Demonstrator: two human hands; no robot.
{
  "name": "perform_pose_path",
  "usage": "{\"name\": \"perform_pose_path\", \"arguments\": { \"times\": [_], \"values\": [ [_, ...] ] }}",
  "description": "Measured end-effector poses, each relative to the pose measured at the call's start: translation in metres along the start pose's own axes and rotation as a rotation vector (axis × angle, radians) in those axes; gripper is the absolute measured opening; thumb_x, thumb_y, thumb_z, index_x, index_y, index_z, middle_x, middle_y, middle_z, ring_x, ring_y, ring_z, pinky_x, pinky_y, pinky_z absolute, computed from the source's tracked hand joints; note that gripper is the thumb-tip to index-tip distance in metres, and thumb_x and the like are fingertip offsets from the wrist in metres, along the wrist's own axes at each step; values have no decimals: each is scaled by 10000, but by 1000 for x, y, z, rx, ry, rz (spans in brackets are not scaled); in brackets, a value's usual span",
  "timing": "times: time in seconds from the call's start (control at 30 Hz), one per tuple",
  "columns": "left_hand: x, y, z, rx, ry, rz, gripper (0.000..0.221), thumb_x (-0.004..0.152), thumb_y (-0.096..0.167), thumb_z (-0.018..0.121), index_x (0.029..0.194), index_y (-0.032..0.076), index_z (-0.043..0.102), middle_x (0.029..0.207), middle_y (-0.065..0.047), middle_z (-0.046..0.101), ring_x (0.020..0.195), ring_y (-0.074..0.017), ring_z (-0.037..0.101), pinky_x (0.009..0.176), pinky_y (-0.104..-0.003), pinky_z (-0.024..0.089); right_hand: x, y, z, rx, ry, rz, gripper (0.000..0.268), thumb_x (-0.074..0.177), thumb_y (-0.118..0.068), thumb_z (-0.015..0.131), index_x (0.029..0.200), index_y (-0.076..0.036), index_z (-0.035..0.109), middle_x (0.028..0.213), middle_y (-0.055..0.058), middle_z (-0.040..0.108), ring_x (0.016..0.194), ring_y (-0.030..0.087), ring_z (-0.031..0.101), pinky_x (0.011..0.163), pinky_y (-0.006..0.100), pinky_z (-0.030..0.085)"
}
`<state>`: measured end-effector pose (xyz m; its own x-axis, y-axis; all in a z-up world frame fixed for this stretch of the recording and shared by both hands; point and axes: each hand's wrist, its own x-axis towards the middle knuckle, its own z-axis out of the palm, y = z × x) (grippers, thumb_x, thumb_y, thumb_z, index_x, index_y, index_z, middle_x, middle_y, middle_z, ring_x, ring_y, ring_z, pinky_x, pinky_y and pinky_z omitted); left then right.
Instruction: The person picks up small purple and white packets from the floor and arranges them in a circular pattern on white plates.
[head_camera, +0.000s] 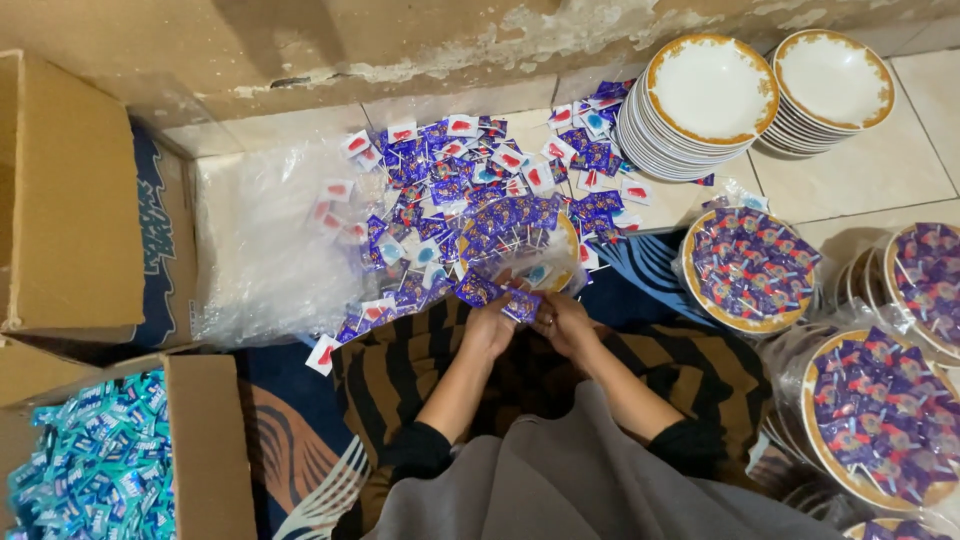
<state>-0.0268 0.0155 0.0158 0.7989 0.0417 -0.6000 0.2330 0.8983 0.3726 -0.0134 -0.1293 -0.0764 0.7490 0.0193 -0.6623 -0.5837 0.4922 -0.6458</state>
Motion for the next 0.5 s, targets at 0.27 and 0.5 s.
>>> {"name": "perform_pose_path", "arguments": {
  "times": [0.27, 0.5],
  "values": [
    [-16, -4, -5, 267, -87, 203, 317, 902, -83, 664, 1193, 39, 632, 1104, -76, 676, 1000, -233, 689, 849, -401, 607, -18, -17, -17, -370, -22, -329, 288, 857, -184, 849, 1066, -38, 715, 742, 105, 656, 584, 215, 683, 475, 312, 570],
    [-10, 32, -27, 1008, -341, 352, 296, 952, 144, 698, 1239, 78, 723, 1194, -117, 727, 1159, -212, 648, 972, -388, 528, -32, -86, -21, -1186, -245, -620, 214, 821, -308, 823, 1015, -219, 802, 870, 112, 773, 946, 360, 730, 833, 411, 550]
  ]
}}
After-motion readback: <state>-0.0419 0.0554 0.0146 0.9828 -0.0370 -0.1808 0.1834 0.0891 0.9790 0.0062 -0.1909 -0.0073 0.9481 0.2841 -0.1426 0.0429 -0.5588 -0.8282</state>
